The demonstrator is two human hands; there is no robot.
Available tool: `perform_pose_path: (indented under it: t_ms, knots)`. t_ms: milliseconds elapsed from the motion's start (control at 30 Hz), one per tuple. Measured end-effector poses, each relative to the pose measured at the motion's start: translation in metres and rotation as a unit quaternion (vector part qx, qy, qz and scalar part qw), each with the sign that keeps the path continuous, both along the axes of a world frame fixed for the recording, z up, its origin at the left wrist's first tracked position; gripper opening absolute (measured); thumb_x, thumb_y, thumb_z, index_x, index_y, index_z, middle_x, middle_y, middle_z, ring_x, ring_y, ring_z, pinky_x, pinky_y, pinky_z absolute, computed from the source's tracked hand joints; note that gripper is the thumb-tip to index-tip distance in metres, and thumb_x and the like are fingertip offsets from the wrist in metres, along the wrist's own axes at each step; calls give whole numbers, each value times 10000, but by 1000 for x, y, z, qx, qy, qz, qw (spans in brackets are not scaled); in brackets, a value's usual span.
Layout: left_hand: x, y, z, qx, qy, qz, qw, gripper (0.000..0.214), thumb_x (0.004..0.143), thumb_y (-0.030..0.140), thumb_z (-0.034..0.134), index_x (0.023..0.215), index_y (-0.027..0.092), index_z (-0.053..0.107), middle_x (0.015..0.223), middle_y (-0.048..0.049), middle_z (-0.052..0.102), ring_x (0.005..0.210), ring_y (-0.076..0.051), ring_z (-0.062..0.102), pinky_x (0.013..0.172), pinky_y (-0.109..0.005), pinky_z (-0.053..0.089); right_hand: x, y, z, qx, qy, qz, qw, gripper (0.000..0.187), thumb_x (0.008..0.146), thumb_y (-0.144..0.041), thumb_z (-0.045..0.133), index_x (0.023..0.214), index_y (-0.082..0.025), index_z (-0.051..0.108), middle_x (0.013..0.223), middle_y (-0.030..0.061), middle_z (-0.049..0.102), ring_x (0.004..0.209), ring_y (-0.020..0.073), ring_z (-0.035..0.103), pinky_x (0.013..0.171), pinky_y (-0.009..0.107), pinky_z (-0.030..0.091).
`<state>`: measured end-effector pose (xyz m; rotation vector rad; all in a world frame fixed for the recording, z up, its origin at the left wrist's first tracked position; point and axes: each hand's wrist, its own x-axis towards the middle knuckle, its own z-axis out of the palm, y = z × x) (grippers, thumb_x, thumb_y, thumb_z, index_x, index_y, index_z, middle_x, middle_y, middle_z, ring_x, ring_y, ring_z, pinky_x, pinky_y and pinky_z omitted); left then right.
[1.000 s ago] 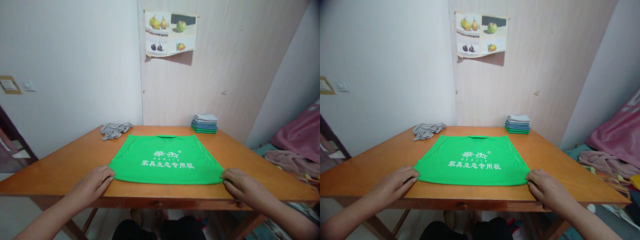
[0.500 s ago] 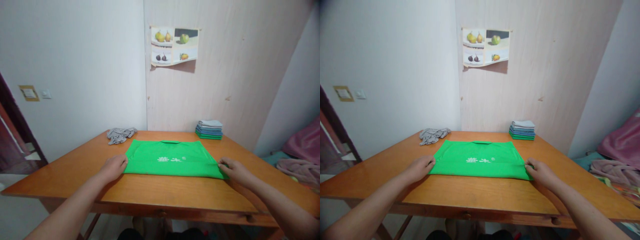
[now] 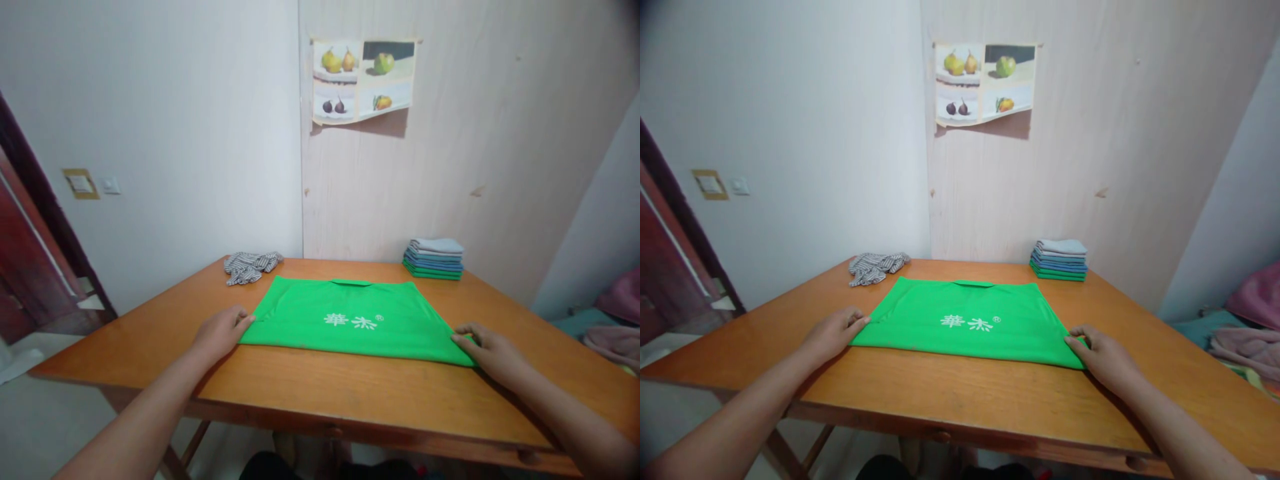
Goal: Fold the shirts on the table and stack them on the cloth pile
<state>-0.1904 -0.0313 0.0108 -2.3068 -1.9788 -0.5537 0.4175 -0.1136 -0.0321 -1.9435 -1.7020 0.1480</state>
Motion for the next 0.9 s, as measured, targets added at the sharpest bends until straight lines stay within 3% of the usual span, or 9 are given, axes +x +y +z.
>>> perform_pose_path:
  t_ms: [100, 200, 333, 400, 500, 600, 700, 800, 900]
  knots:
    - [-3, -1, 0, 18, 6, 50, 999, 302, 943, 451, 426, 904, 219, 616, 886, -57, 704, 794, -233, 652, 617, -281, 384, 5, -1, 1, -22, 1, -32, 999, 485, 845, -643, 517, 1029, -228, 686, 919, 102, 752, 828, 308, 704, 727, 408, 520]
    - [-2, -2, 2, 87, -2, 62, 994, 262, 941, 370, 413, 913, 205, 615, 931, -75, 694, 871, -239, 641, 697, -302, 430, 8, -5, 7, -32, -1, -67, 997, 516, 844, -662, 496, 1013, -217, 695, 919, 119, 752, 831, 320, 703, 707, 410, 514]
    - [18, 0, 6, 164, -37, -25, 985, 315, 966, 381, 371, 995, 185, 616, 1015, -94, 677, 986, -252, 618, 864, -348, 463, -7, -13, 30, 57, -29, -126, 990, 472, 903, -596, 404, 945, -220, 686, 916, 115, 739, 852, 310, 689, 700, 398, 500]
    - [37, 1, 8, 162, -49, -86, 982, 373, 987, 413, 342, 1058, 174, 618, 1073, -104, 673, 1029, -254, 612, 919, -365, 462, -23, -16, 45, 122, -37, -106, 986, 448, 916, -571, 398, 926, -223, 681, 897, 90, 735, 868, 287, 685, 706, 372, 499]
    - [67, 1, 7, 126, -30, -142, 981, 466, 1005, 460, 301, 1202, 161, 599, 1211, -121, 654, 1143, -261, 588, 1007, -393, 436, -48, -16, 57, 119, -50, -31, 991, 469, 947, -563, 366, 930, -226, 691, 920, 74, 742, 882, 267, 685, 740, 370, 515]
    - [88, 0, 1, 61, 24, -136, 989, 581, 992, 534, 307, 1376, 157, 526, 1437, -141, 535, 1344, -306, 459, 1116, -475, 337, -63, -11, 49, 65, -60, 50, 995, 541, 966, -578, 324, 1137, -222, 693, 1172, 97, 721, 1077, 290, 663, 919, 431, 518]
    - [92, 0, -9, -20, 60, -98, 993, 721, 949, 647, 337, 1495, 184, 420, 1586, -127, 335, 1467, -364, 262, 1159, -584, 214, -64, -7, 24, 1, -78, 93, 993, 685, 953, -639, 312, 1393, -179, 564, 1466, 123, 523, 1370, 307, 461, 1129, 488, 374]
    - [87, 1, -15, -65, 74, -74, 992, 811, 911, 730, 331, 1533, 211, 364, 1615, -109, 249, 1489, -377, 191, 1169, -612, 149, -60, -6, 4, -56, -114, 95, 987, 766, 938, -700, 284, 1487, -194, 455, 1571, 104, 358, 1461, 294, 303, 1192, 507, 257]
    - [84, -1, -14, -83, 86, -74, 990, 833, 900, 762, 298, 1538, 229, 351, 1620, -96, 225, 1492, -368, 184, 1174, -606, 135, -58, -8, 1, -89, -132, 83, 984, 777, 941, -715, 231, 1527, -226, 381, 1603, 78, 283, 1479, 295, 249, 1197, 556, 207]
